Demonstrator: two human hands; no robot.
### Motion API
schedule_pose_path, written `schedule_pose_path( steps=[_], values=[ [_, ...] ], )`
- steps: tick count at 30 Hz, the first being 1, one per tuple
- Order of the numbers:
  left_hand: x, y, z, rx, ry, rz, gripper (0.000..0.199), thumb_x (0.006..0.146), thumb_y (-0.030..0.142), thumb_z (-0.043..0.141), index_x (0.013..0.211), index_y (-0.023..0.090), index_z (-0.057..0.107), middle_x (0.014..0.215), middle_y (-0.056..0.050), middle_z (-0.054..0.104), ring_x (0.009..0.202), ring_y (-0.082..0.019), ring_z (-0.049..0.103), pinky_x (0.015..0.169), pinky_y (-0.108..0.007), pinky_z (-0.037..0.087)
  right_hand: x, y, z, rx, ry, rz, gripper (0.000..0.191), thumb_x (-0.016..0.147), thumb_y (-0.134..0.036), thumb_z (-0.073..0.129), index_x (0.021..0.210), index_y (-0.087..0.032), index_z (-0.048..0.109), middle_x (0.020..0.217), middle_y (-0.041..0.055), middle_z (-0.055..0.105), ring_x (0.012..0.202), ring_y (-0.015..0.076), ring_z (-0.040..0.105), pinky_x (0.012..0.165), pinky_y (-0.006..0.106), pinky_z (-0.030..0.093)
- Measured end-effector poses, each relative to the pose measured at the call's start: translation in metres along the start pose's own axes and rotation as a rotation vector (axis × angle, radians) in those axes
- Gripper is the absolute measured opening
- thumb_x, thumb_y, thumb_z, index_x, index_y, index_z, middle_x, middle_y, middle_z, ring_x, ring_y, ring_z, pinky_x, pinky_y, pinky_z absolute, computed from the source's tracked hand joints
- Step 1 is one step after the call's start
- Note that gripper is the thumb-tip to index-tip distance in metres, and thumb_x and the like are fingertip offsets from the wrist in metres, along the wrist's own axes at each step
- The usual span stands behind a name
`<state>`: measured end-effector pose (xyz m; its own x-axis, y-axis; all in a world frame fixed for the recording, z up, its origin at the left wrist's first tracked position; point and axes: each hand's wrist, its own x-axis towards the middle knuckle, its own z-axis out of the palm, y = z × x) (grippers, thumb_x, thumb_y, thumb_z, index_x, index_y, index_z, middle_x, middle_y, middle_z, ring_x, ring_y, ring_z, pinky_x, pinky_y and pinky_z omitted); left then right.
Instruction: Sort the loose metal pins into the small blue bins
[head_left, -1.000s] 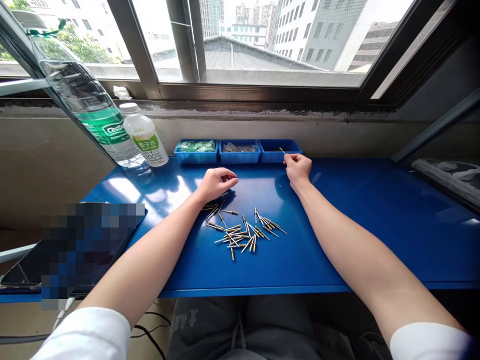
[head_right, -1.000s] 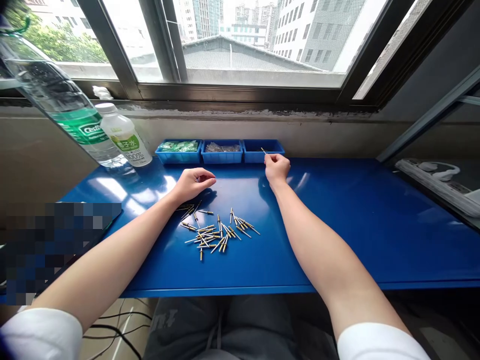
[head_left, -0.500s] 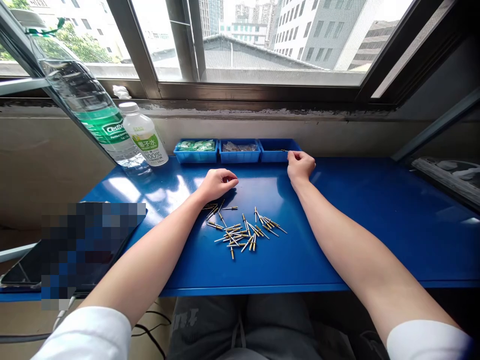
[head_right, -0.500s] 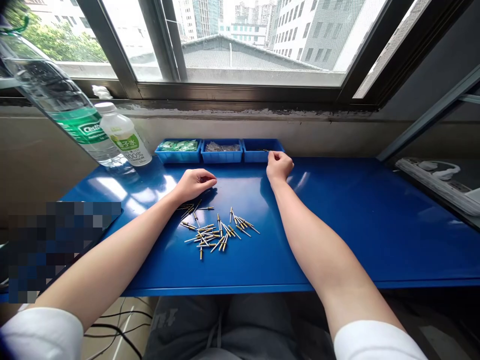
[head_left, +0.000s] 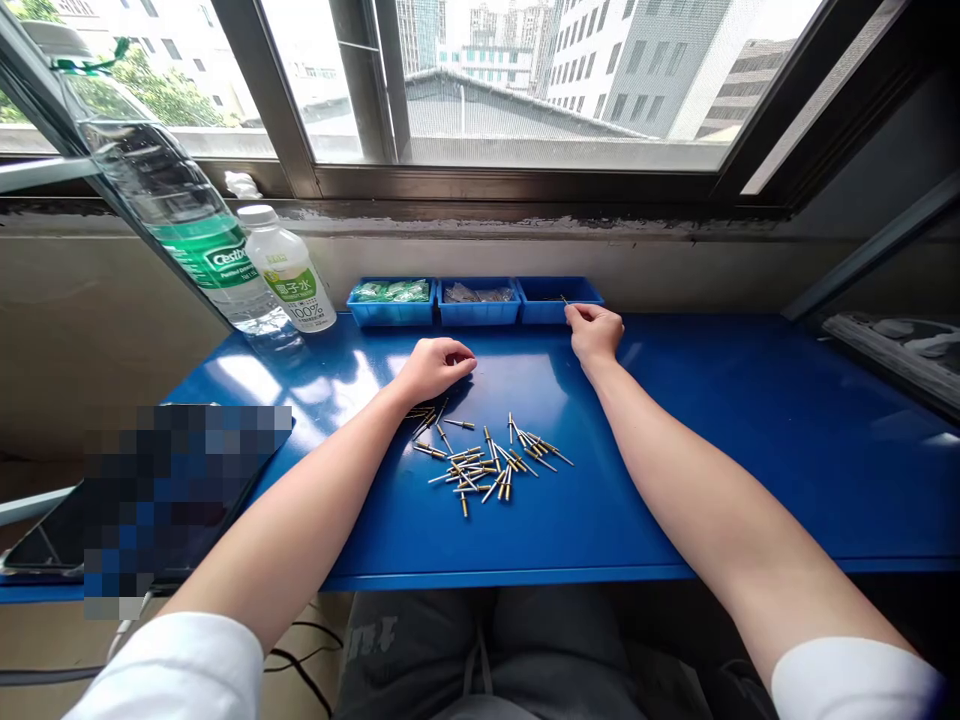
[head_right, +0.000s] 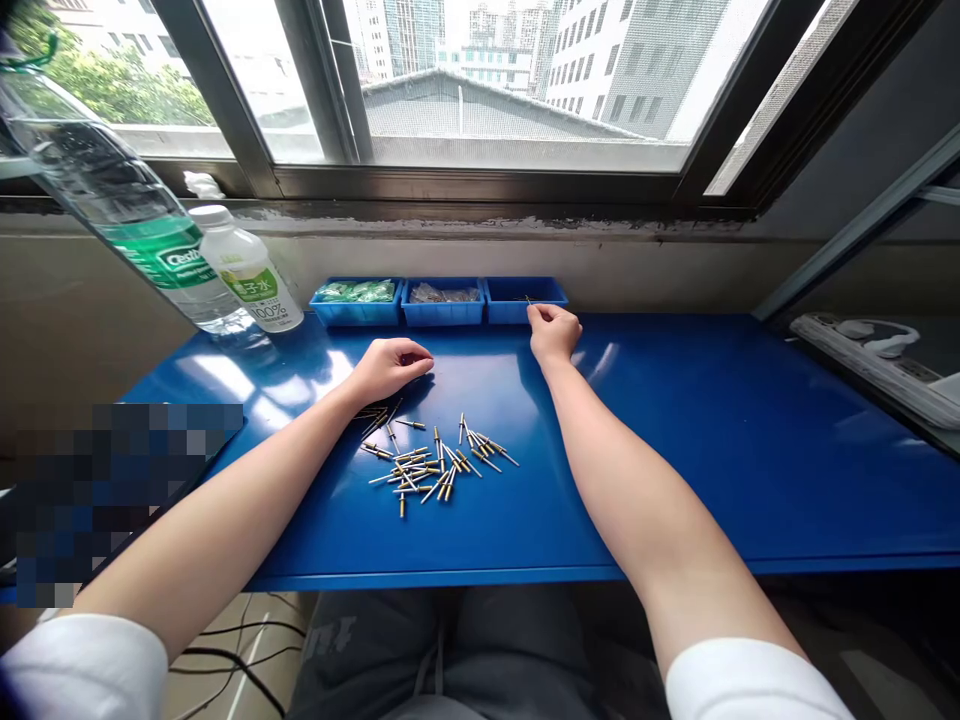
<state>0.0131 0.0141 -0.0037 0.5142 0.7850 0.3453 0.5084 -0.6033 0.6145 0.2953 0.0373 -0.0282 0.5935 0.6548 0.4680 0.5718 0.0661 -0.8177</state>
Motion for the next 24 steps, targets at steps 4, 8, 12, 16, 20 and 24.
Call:
schedule_pose_path(
  steps=[4, 8, 12, 16, 20, 24],
  values=[
    [0.0, 0.001, 0.0, 0.005, -0.007, -0.006, 0.023, 0.079, 0.034, 0.059, 0.084, 0.016, 0.074, 0.08, -0.005, 0.072, 0.068, -0.015, 0.062, 0.061, -0.025, 0.046, 0.0, 0.0, 0.0, 0.031, -0.01, -0.005, 0.03, 0.074, -0.039, 0.061, 0.082, -0.014, 0.075, 0.068, 0.0056, 0.07, 0.068, 0.0191, 0.064, 0.079, 0.034, 0.047],
    [0.0, 0.001, -0.001, 0.007, -0.006, -0.007, 0.023, 0.079, 0.034, 0.059, 0.084, 0.016, 0.074, 0.08, -0.005, 0.072, 0.068, -0.015, 0.062, 0.061, -0.025, 0.047, -0.003, -0.003, -0.001, 0.023, -0.044, -0.008, 0.032, 0.075, -0.04, 0.059, 0.083, -0.013, 0.074, 0.064, 0.0052, 0.069, 0.064, 0.0186, 0.063, 0.074, 0.032, 0.048],
    [0.0, -0.001, 0.0, 0.002, -0.004, 0.001, 0.024, 0.079, 0.034, 0.059, 0.083, 0.016, 0.074, 0.08, -0.005, 0.072, 0.067, -0.015, 0.061, 0.06, -0.024, 0.046, -0.017, -0.017, 0.0, -0.008, -0.144, -0.124, 0.027, 0.076, -0.036, 0.057, 0.078, -0.014, 0.073, 0.064, 0.0053, 0.068, 0.062, 0.0183, 0.062, 0.068, 0.03, 0.046],
    [0.001, -0.003, 0.001, 0.003, -0.002, -0.012, 0.024, 0.08, 0.033, 0.057, 0.084, 0.016, 0.073, 0.08, -0.004, 0.072, 0.068, -0.015, 0.061, 0.062, -0.025, 0.046, -0.041, -0.039, 0.0, 0.028, -0.448, -0.333, 0.022, 0.077, -0.031, 0.057, 0.075, -0.016, 0.072, 0.072, 0.0053, 0.07, 0.066, 0.0171, 0.062, 0.065, 0.028, 0.045],
    [0.002, -0.005, 0.002, 0.009, -0.006, -0.029, 0.025, 0.081, 0.033, 0.055, 0.087, 0.017, 0.073, 0.082, -0.004, 0.073, 0.07, -0.016, 0.062, 0.063, -0.025, 0.046, -0.063, -0.058, -0.003, 0.07, -0.824, -0.433, 0.017, 0.075, -0.029, 0.059, 0.078, -0.017, 0.071, 0.068, 0.0029, 0.067, 0.059, 0.0141, 0.057, 0.058, 0.026, 0.043],
    [0.002, -0.006, 0.002, 0.01, -0.031, -0.012, 0.025, 0.08, 0.033, 0.055, 0.089, 0.017, 0.073, 0.085, -0.004, 0.073, 0.072, -0.016, 0.064, 0.065, -0.025, 0.047, -0.08, -0.071, -0.005, 0.135, -1.052, -0.498, 0.013, 0.074, -0.027, 0.06, 0.07, -0.017, 0.067, 0.059, -0.0003, 0.06, 0.053, 0.0108, 0.05, 0.053, 0.024, 0.039]
  ],
)
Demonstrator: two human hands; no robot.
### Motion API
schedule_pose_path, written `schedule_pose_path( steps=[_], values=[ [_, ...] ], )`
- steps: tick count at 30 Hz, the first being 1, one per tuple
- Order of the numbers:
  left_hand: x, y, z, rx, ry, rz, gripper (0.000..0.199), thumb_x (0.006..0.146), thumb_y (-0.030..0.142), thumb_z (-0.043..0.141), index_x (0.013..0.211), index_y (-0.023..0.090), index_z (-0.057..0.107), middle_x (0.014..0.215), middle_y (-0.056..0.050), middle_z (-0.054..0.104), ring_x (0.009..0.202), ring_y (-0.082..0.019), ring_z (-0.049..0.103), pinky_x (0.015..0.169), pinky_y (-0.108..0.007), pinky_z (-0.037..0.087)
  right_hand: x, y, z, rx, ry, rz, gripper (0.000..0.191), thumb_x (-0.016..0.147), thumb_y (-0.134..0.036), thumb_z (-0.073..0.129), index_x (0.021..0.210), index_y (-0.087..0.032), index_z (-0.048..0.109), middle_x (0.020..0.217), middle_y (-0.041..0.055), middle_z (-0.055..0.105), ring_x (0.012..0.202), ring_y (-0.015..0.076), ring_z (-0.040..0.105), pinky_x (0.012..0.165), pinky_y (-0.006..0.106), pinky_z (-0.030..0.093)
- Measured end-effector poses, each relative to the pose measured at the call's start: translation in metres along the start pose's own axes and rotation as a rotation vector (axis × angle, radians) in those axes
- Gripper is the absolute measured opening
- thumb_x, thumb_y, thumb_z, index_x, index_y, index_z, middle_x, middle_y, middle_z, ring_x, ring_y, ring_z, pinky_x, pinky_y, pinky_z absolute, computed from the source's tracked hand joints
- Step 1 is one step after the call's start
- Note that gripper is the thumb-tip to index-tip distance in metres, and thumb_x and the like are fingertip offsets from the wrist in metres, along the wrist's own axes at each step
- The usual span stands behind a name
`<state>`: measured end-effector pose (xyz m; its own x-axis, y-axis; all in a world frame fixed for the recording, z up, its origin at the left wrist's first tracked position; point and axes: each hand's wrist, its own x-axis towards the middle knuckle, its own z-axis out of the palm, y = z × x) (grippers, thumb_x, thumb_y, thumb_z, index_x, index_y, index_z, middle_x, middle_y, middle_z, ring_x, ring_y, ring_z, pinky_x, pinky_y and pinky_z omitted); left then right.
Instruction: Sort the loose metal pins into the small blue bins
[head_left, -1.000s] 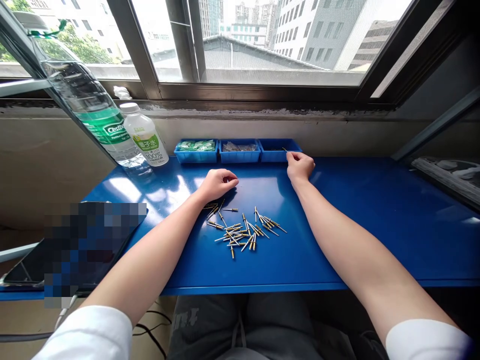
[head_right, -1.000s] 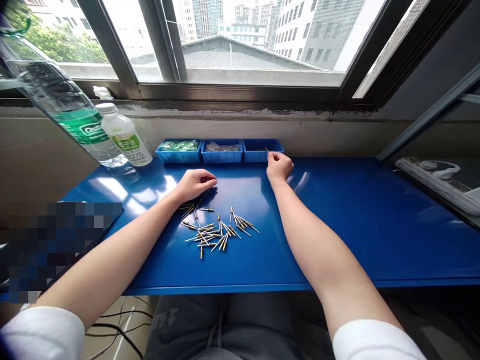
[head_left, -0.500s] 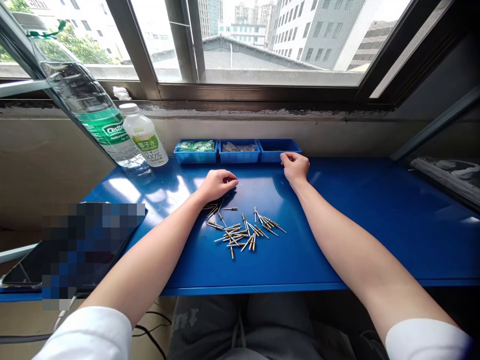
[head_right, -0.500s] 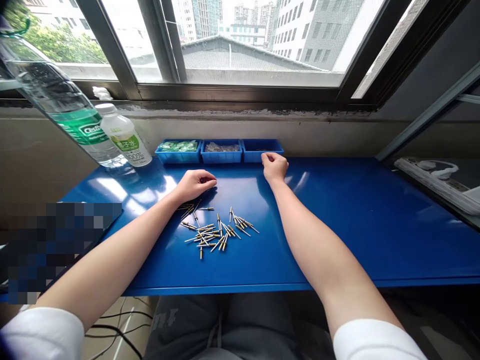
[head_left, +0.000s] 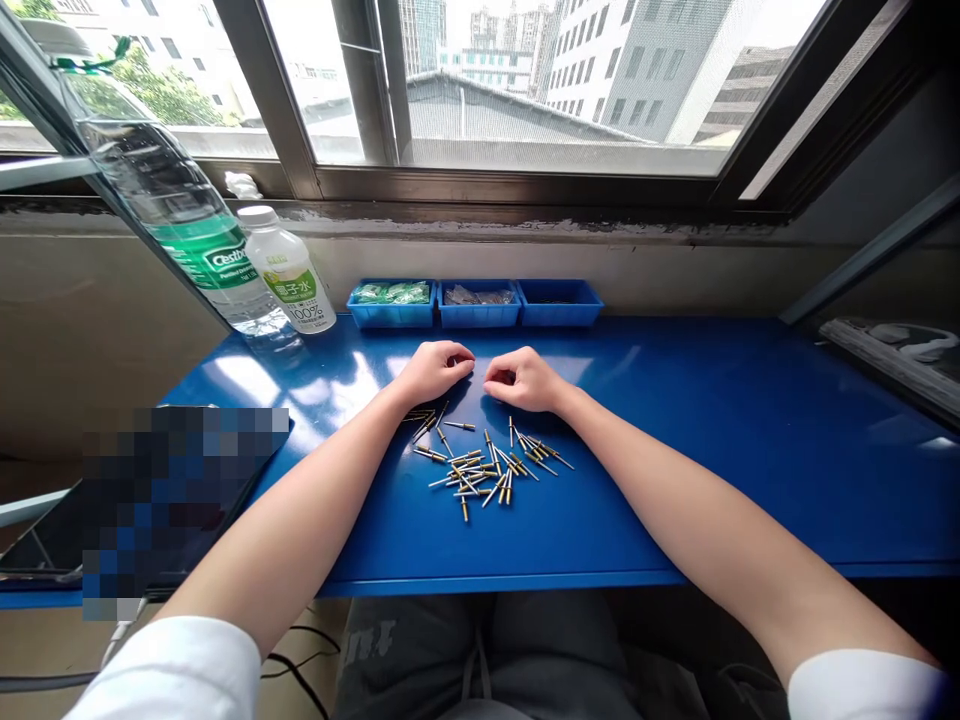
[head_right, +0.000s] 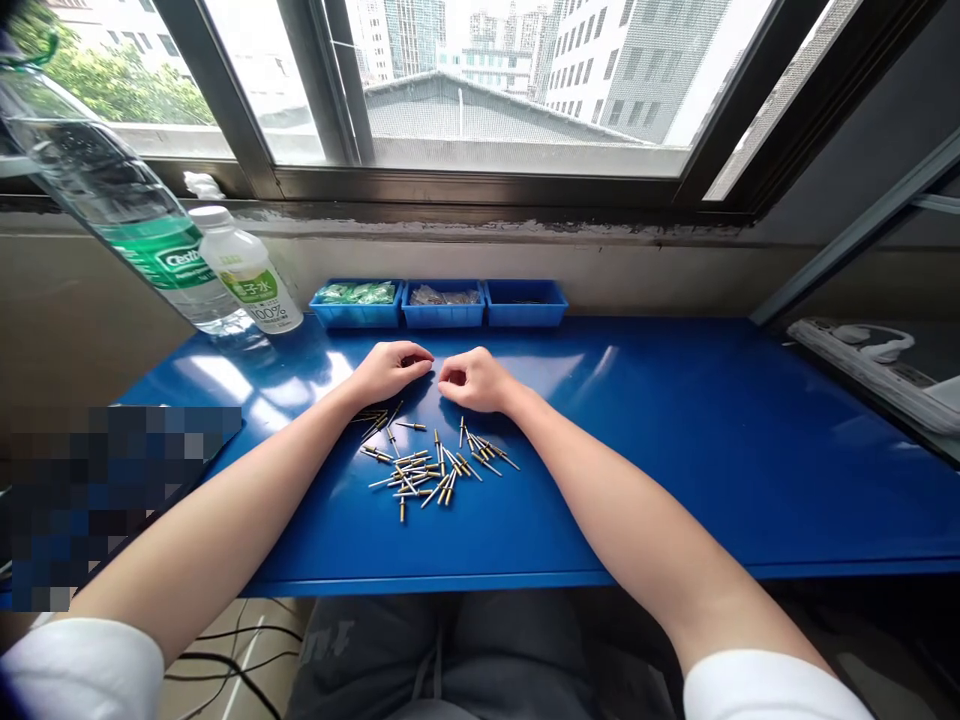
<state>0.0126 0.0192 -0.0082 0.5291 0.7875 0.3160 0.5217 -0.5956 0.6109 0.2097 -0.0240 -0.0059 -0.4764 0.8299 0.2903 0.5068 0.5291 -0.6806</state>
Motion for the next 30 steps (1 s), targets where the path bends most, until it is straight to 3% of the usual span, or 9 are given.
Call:
schedule_pose_path(
  steps=[4, 9, 14, 19, 23, 30],
  values=[
    [0.0, 0.001, 0.0, 0.016, -0.008, -0.003, 0.024, 0.08, 0.031, 0.055, 0.089, 0.017, 0.073, 0.083, -0.004, 0.073, 0.07, -0.016, 0.063, 0.064, -0.026, 0.047, -0.001, -0.016, 0.011, 0.008, -0.166, -0.094, 0.016, 0.074, -0.031, 0.064, 0.07, -0.016, 0.066, 0.057, -0.001, 0.059, 0.051, 0.0098, 0.048, 0.051, 0.023, 0.037],
    [0.0, 0.001, 0.0, 0.013, -0.007, -0.019, 0.023, 0.08, 0.031, 0.057, 0.088, 0.017, 0.073, 0.08, -0.003, 0.072, 0.067, -0.015, 0.062, 0.063, -0.026, 0.047, -0.001, -0.03, 0.02, -0.197, -0.197, -0.211, 0.024, 0.076, -0.033, 0.066, 0.094, -0.019, 0.073, 0.066, 0.0011, 0.064, 0.058, 0.0119, 0.052, 0.059, 0.026, 0.04],
    [0.001, 0.0, 0.0, 0.014, -0.013, -0.005, 0.023, 0.08, 0.031, 0.057, 0.089, 0.018, 0.073, 0.082, -0.003, 0.072, 0.068, -0.015, 0.062, 0.064, -0.026, 0.048, 0.001, -0.032, 0.022, -0.169, -0.232, -0.257, 0.016, 0.082, -0.021, 0.058, 0.083, -0.022, 0.074, 0.082, 0.0031, 0.07, 0.068, 0.0136, 0.059, 0.066, 0.027, 0.043],
    [0.001, 0.0, 0.0, 0.017, -0.018, -0.012, 0.023, 0.08, 0.031, 0.056, 0.088, 0.018, 0.073, 0.081, -0.003, 0.072, 0.068, -0.016, 0.062, 0.065, -0.026, 0.048, 0.001, -0.034, 0.022, -0.248, -0.273, -0.194, 0.014, 0.085, -0.019, 0.054, 0.082, -0.019, 0.067, 0.086, 0.005, 0.069, 0.076, 0.0163, 0.059, 0.069, 0.028, 0.042],
    [0.001, -0.001, -0.001, 0.0, -0.033, -0.016, 0.025, 0.079, 0.031, 0.055, 0.089, 0.016, 0.073, 0.082, -0.004, 0.072, 0.069, -0.016, 0.062, 0.064, -0.025, 0.046, 0.002, -0.028, 0.022, -0.234, -0.142, -0.113, 0.013, 0.09, -0.022, 0.046, 0.086, -0.017, 0.057, 0.084, 0.0068, 0.065, 0.071, 0.0152, 0.055, 0.066, 0.028, 0.041],
    [-0.001, 0.003, -0.003, -0.046, -0.057, -0.02, 0.027, 0.08, 0.031, 0.053, 0.089, 0.015, 0.073, 0.082, -0.004, 0.071, 0.069, -0.014, 0.059, 0.062, -0.024, 0.043, 0.004, -0.011, 0.014, -0.009, 0.179, 0.062, 0.008, 0.084, -0.025, 0.049, 0.082, -0.018, 0.052, 0.066, -0.0014, 0.056, 0.055, 0.0108, 0.048, 0.053, 0.024, 0.037]
  ],
)
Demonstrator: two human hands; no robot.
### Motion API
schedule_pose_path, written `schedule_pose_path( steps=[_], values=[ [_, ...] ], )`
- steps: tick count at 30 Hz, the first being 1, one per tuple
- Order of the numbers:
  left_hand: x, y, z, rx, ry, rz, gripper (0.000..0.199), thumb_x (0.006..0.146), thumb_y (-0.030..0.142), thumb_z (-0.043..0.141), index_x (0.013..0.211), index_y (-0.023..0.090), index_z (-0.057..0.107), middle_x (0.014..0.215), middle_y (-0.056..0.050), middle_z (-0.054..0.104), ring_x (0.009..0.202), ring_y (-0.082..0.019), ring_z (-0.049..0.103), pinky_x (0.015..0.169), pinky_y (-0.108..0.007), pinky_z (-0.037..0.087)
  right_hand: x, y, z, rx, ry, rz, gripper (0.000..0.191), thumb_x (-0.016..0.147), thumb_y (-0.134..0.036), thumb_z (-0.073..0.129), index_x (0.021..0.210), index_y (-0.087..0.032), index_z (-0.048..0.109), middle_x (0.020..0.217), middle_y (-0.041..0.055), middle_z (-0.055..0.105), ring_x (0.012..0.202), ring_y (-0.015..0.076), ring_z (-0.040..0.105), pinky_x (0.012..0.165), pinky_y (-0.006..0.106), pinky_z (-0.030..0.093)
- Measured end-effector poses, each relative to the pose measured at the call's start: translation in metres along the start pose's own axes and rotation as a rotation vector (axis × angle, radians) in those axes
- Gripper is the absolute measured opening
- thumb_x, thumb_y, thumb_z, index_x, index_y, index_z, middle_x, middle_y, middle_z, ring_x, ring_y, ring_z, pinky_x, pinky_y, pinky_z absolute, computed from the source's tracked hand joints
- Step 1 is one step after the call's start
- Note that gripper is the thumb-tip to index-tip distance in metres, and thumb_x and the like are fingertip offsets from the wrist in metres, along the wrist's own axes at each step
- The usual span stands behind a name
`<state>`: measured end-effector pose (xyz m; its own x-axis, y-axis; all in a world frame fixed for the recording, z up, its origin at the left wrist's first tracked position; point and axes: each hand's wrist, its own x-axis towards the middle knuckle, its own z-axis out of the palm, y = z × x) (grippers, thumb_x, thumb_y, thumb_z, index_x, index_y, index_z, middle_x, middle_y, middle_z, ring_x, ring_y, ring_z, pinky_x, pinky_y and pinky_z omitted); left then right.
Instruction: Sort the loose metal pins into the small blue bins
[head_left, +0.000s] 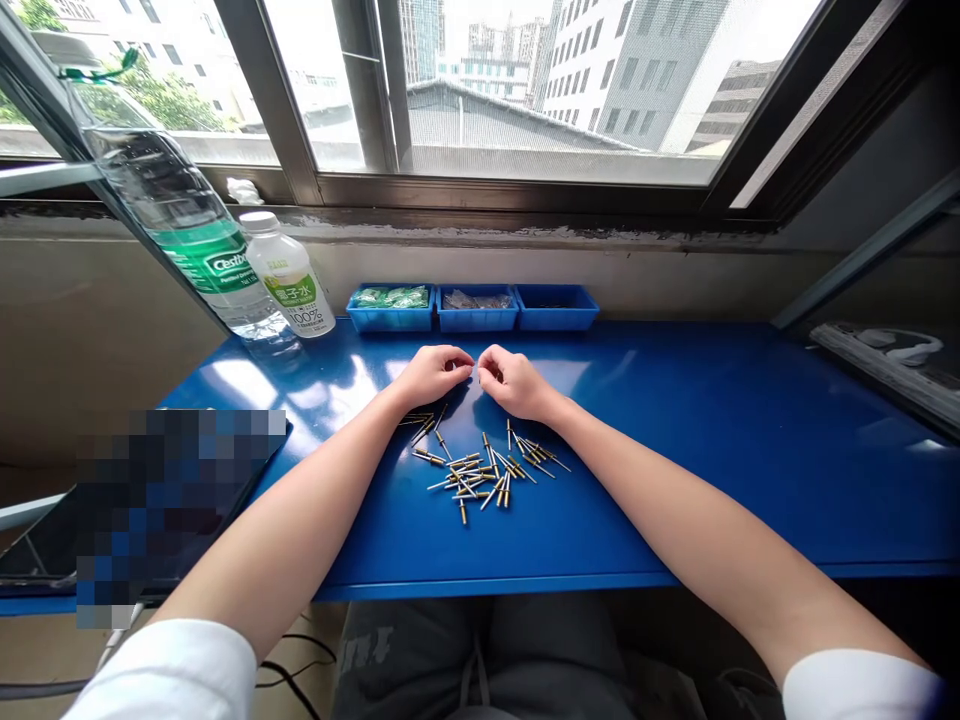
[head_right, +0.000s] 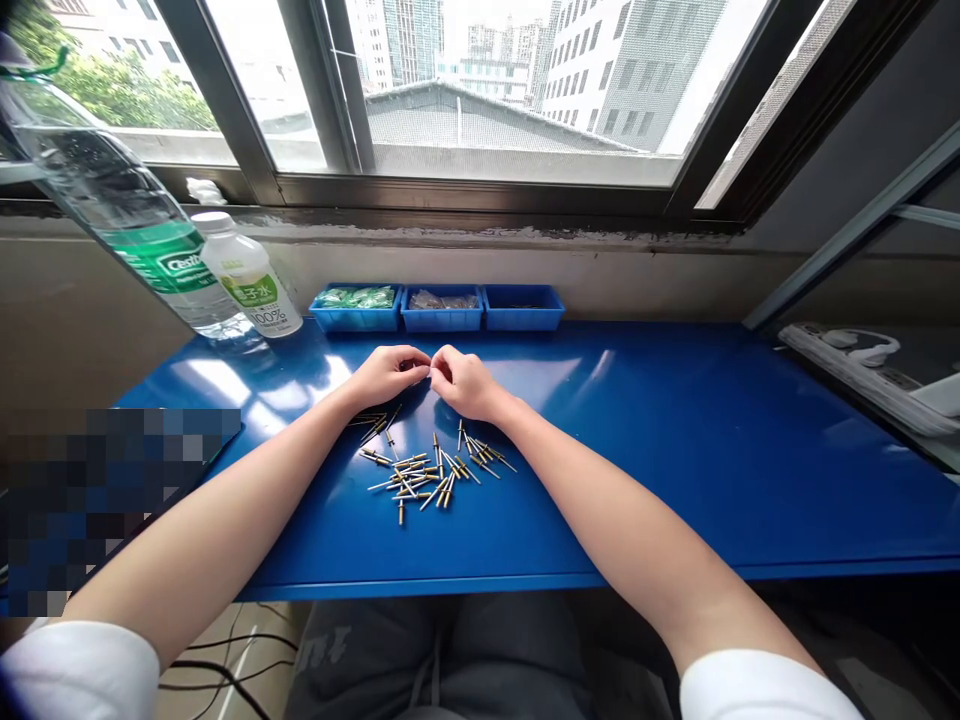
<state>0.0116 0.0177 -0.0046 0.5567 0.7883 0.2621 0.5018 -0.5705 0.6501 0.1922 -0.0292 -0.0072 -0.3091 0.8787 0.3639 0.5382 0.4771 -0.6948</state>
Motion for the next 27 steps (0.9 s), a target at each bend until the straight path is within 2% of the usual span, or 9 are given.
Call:
schedule_pose_path(
  steps=[4, 9, 16, 20, 27],
  values=[
    [-0.001, 0.001, 0.0, -0.082, -0.02, 0.004, 0.027, 0.077, 0.029, 0.054, 0.091, 0.015, 0.072, 0.082, -0.004, 0.07, 0.069, -0.014, 0.058, 0.061, -0.024, 0.043, 0.002, 0.002, -0.002, 0.08, 0.078, 0.037, 0.007, 0.078, -0.023, 0.055, 0.081, -0.018, 0.057, 0.074, 0.0009, 0.064, 0.063, 0.0123, 0.056, 0.058, 0.024, 0.042],
    [-0.002, 0.0, -0.001, -0.131, -0.027, 0.009, 0.026, 0.075, 0.025, 0.056, 0.09, 0.014, 0.073, 0.079, -0.004, 0.069, 0.068, -0.013, 0.056, 0.061, -0.023, 0.043, 0.003, 0.006, 0.0, 0.111, 0.104, 0.026, 0.01, 0.078, -0.024, 0.058, 0.082, -0.017, 0.065, 0.079, 0.0022, 0.069, 0.067, 0.0129, 0.061, 0.061, 0.024, 0.046],
    [-0.002, -0.002, 0.0, -0.126, -0.002, 0.017, 0.028, 0.08, 0.035, 0.056, 0.09, 0.014, 0.072, 0.08, -0.005, 0.07, 0.069, -0.015, 0.057, 0.062, -0.024, 0.043, 0.004, 0.006, -0.001, 0.0, 0.167, -0.033, 0.014, 0.08, -0.023, 0.061, 0.083, -0.018, 0.073, 0.083, 0.0037, 0.073, 0.07, 0.0149, 0.064, 0.065, 0.026, 0.048],
    [0.0, -0.004, 0.002, -0.066, 0.034, 0.013, 0.026, 0.081, 0.035, 0.057, 0.088, 0.014, 0.071, 0.078, -0.005, 0.07, 0.067, -0.014, 0.057, 0.063, -0.025, 0.043, 0.005, 0.008, -0.001, -0.066, 0.207, -0.035, 0.016, 0.083, -0.024, 0.059, 0.087, -0.018, 0.074, 0.087, 0.0051, 0.074, 0.074, 0.0162, 0.066, 0.067, 0.027, 0.049],
    [0.002, -0.005, 0.003, -0.018, 0.05, -0.015, 0.024, 0.081, 0.037, 0.058, 0.085, 0.015, 0.067, 0.075, -0.003, 0.067, 0.065, -0.013, 0.055, 0.061, -0.025, 0.041, 0.005, 0.016, -0.005, -0.177, 0.295, -0.116, 0.011, 0.081, -0.026, 0.063, 0.081, -0.019, 0.071, 0.08, 0.0037, 0.072, 0.068, 0.0153, 0.063, 0.066, 0.027, 0.049]
  ],
)
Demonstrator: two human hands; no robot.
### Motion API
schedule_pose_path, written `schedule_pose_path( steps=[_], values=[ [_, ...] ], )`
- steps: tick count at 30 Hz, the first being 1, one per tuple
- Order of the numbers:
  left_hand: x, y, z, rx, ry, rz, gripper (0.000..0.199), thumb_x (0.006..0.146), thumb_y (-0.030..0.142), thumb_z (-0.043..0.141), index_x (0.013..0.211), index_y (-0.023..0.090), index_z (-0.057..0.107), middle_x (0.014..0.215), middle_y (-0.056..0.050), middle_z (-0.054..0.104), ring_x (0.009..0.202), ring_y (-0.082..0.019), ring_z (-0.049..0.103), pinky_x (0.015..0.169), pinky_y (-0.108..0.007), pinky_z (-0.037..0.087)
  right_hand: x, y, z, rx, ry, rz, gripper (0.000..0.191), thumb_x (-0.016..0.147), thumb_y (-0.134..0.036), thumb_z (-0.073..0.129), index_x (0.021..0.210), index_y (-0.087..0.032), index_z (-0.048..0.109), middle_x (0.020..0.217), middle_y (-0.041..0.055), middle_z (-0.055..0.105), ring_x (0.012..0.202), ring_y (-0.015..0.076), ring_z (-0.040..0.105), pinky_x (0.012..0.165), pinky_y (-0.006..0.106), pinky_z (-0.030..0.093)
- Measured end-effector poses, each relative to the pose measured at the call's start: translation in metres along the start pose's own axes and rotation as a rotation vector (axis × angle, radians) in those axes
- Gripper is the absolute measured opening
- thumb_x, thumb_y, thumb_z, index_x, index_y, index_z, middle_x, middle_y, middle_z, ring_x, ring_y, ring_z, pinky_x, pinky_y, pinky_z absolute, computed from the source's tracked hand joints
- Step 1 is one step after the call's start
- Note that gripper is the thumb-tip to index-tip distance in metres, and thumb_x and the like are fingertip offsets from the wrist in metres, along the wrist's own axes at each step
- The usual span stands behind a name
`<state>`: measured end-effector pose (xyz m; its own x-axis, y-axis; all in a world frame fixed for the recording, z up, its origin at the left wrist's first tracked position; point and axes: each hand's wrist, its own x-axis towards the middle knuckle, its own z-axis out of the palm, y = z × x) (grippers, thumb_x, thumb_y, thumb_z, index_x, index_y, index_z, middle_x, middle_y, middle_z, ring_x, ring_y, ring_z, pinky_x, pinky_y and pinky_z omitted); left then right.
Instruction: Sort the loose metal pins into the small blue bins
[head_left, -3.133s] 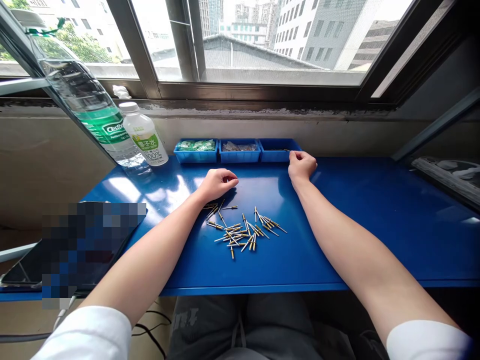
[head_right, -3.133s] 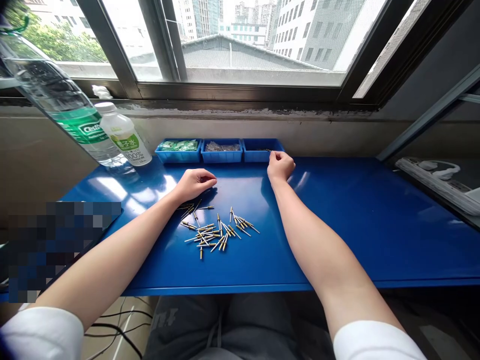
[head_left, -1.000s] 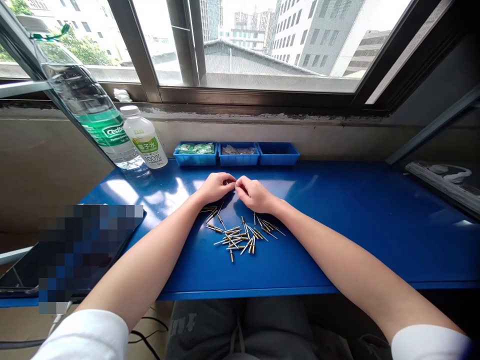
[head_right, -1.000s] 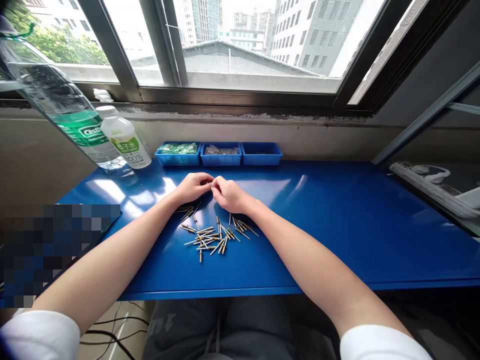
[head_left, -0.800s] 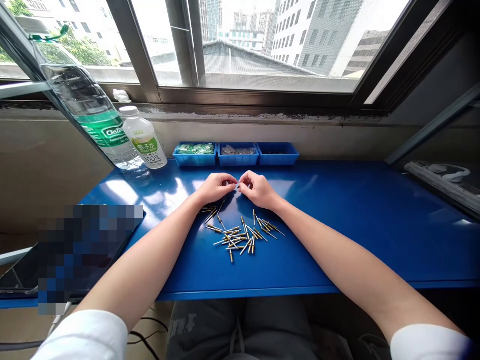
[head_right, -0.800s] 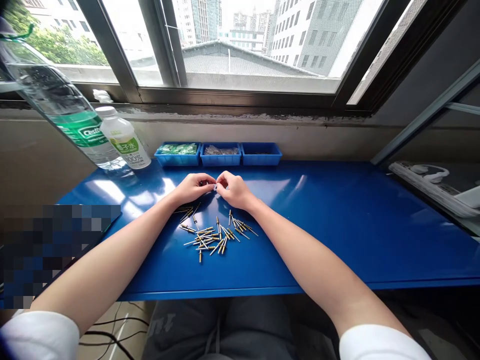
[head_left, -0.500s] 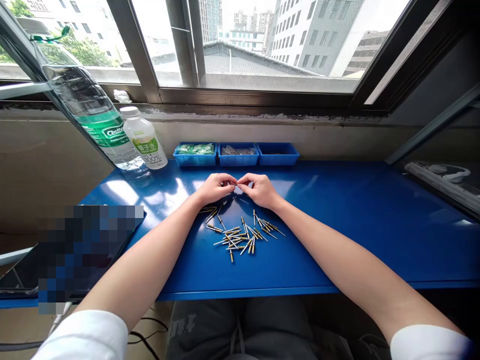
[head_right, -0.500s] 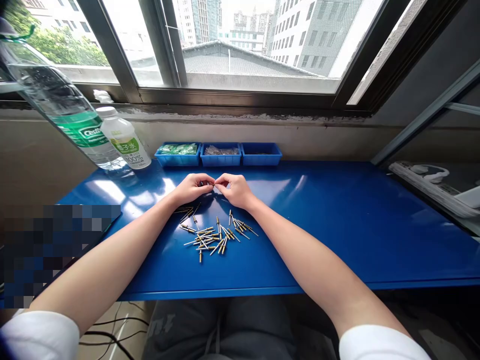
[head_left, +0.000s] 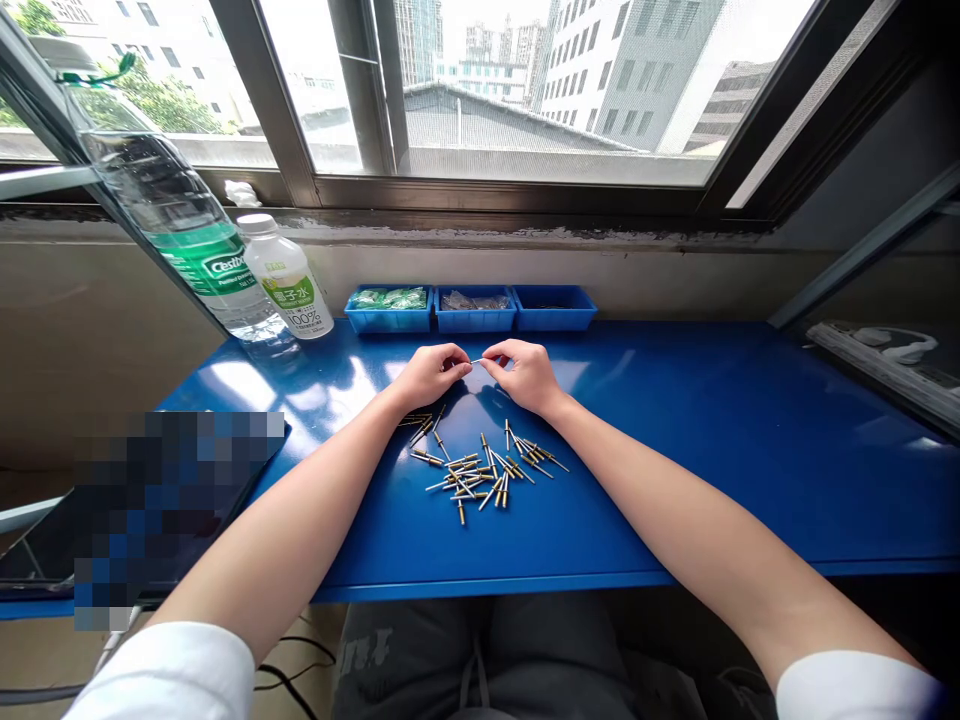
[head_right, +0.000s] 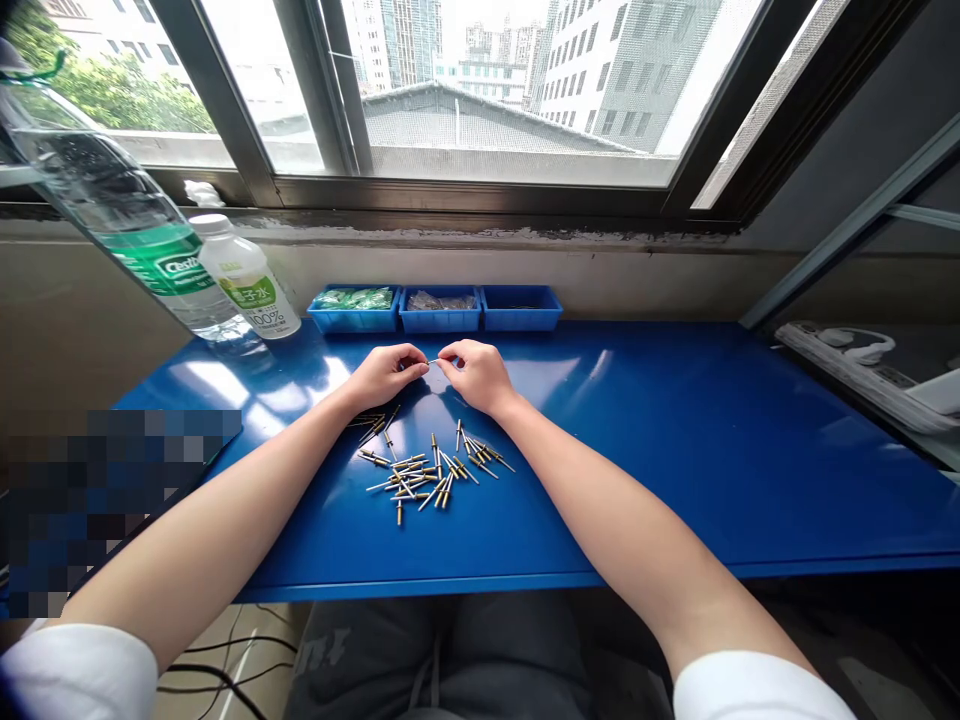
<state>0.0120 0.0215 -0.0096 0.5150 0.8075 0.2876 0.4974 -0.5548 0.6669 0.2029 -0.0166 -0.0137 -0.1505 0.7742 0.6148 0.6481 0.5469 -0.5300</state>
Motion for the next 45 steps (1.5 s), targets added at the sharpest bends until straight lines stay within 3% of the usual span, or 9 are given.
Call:
schedule_pose_path(
  steps=[4, 12, 16, 20, 24, 27, 34, 45],
  values=[
    [0.0, 0.0, 0.0, 0.013, 0.017, -0.013, 0.028, 0.084, 0.042, 0.054, 0.086, 0.016, 0.065, 0.075, -0.003, 0.067, 0.065, -0.014, 0.054, 0.061, -0.025, 0.04, -0.001, 0.005, -0.002, -0.056, -0.046, -0.077, 0.014, 0.084, -0.024, 0.058, 0.082, -0.019, 0.071, 0.081, 0.0045, 0.071, 0.072, 0.0159, 0.063, 0.068, 0.027, 0.048],
    [-0.001, 0.0, 0.0, 0.011, 0.01, -0.061, 0.044, 0.085, 0.057, 0.047, 0.082, 0.016, 0.063, 0.072, -0.003, 0.065, 0.066, -0.015, 0.053, 0.058, -0.025, 0.038, 0.002, 0.019, -0.007, -0.183, -0.139, -0.093, 0.016, 0.084, -0.023, 0.056, 0.085, -0.02, 0.072, 0.086, 0.0053, 0.072, 0.079, 0.018, 0.064, 0.073, 0.029, 0.048],
    [-0.002, 0.003, -0.001, -0.019, -0.006, -0.09, 0.046, 0.085, 0.059, 0.044, 0.087, 0.016, 0.063, 0.08, -0.005, 0.068, 0.071, -0.016, 0.057, 0.062, -0.026, 0.04, 0.012, 0.042, -0.019, -0.181, 0.113, 0.063, 0.017, 0.082, -0.026, 0.057, 0.081, -0.02, 0.073, 0.086, 0.0061, 0.073, 0.083, 0.0211, 0.065, 0.079, 0.033, 0.048],
    [-0.002, 0.006, -0.002, -0.009, -0.014, -0.097, 0.044, 0.086, 0.057, 0.046, 0.086, 0.017, 0.064, 0.08, -0.004, 0.068, 0.071, -0.016, 0.057, 0.062, -0.026, 0.04, 0.018, 0.076, -0.037, -0.11, 0.417, 0.432, 0.024, 0.077, -0.036, 0.061, 0.083, -0.016, 0.074, 0.078, 0.0073, 0.072, 0.072, 0.0211, 0.065, 0.075, 0.033, 0.05],
    [-0.003, 0.007, -0.002, -0.008, -0.02, -0.094, 0.041, 0.086, 0.054, 0.048, 0.087, 0.016, 0.065, 0.081, -0.004, 0.068, 0.071, -0.016, 0.057, 0.062, -0.025, 0.04, 0.016, 0.105, -0.046, -0.02, 0.57, 0.628, 0.031, 0.073, -0.04, 0.063, 0.085, -0.013, 0.073, 0.078, 0.0082, 0.072, 0.074, 0.0211, 0.065, 0.077, 0.034, 0.049],
    [-0.003, 0.007, -0.002, 0.005, -0.025, -0.088, 0.04, 0.086, 0.052, 0.048, 0.086, 0.016, 0.066, 0.079, -0.004, 0.068, 0.07, -0.016, 0.057, 0.061, -0.026, 0.04, 0.015, 0.114, -0.046, 0.039, 0.609, 0.692, 0.031, 0.071, -0.039, 0.065, 0.086, -0.013, 0.073, 0.08, 0.0086, 0.072, 0.077, 0.0211, 0.065, 0.079, 0.036, 0.049],
    [-0.003, 0.008, -0.001, 0.033, -0.03, -0.077, 0.039, 0.086, 0.051, 0.049, 0.086, 0.016, 0.067, 0.077, -0.004, 0.067, 0.068, -0.016, 0.056, 0.061, -0.026, 0.04, 0.016, 0.109, -0.049, 0.018, 0.614, 0.756, 0.025, 0.068, -0.036, 0.069, 0.081, -0.015, 0.074, 0.08, 0.0081, 0.072, 0.081, 0.0223, 0.065, 0.084, 0.038, 0.048],
    [-0.003, 0.008, -0.002, 0.047, -0.042, -0.074, 0.039, 0.085, 0.051, 0.048, 0.086, 0.017, 0.067, 0.079, -0.005, 0.068, 0.069, -0.017, 0.057, 0.061, -0.027, 0.04, 0.017, 0.12, -0.046, 0.021, 0.651, 0.751, 0.029, 0.068, -0.041, 0.068, 0.08, -0.015, 0.073, 0.076, 0.0081, 0.071, 0.076, 0.0224, 0.064, 0.079, 0.038, 0.049]
  ],
)
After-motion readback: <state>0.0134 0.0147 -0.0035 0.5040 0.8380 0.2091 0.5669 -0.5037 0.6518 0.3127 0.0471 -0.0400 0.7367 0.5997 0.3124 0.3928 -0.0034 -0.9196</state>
